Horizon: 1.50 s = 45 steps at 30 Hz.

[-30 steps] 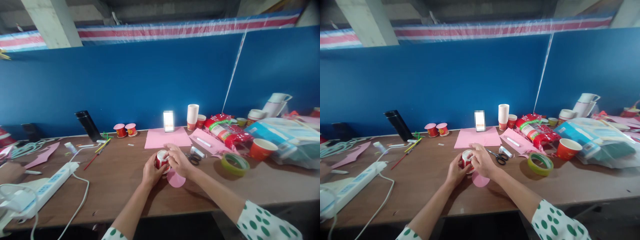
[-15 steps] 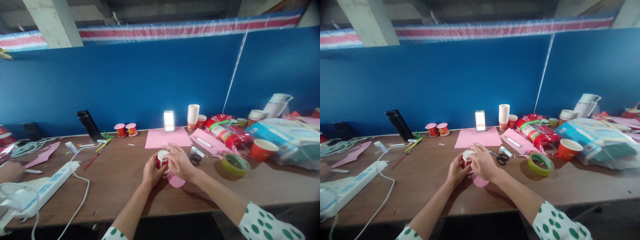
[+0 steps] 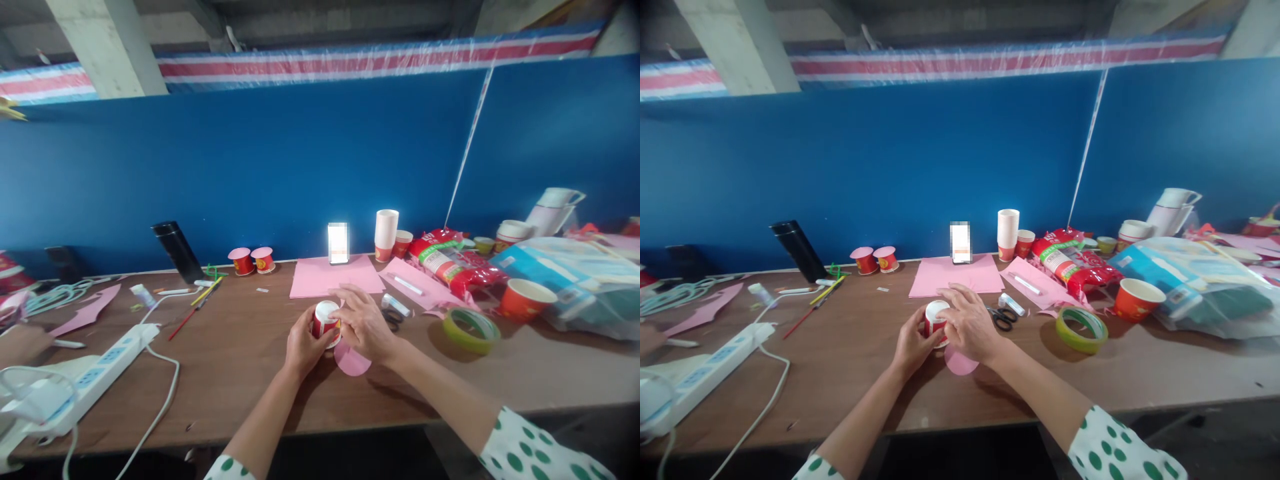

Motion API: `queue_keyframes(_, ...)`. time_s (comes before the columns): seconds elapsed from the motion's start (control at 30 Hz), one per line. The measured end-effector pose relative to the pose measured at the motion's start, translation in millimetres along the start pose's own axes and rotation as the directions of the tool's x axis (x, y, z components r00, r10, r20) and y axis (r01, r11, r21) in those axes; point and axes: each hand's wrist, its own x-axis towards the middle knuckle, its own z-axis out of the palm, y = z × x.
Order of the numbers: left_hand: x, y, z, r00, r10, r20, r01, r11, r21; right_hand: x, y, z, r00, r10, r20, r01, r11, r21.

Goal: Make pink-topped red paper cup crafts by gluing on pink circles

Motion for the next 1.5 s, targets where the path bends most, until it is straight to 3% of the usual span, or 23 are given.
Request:
queue_keyframes(0.37,-0.7,0.8,0.7,1.000,-0.026,-0.007,0.026,1.000,0.013,2.3,-0.5,7.0,1.000,0.018,-0.019,-0.015,0.990,0.139)
queue_keyframes(0.77,-0.4,2.1,-0.4,1.000,-0.028,-0.007,0.028,0.999,0.044,0.2,2.8,15.8,0.974,0.227,0.016,-0.217,0.903,0.371)
queue_keyframes(1.07,-0.2,3.0,-1.6,1.000,-0.010,0.020,0.009,0.998,0.068,1.2,4.6,15.5,0.986,0.165,0.021,-0.164,0.939,0.301)
queue_keyframes(1.5,-1.3,2.6,-0.9,1.000,-0.015,0.011,0.014,0.997,0.073,5.9,3.2,5.7,0.998,0.040,0.046,-0.041,0.999,0.034)
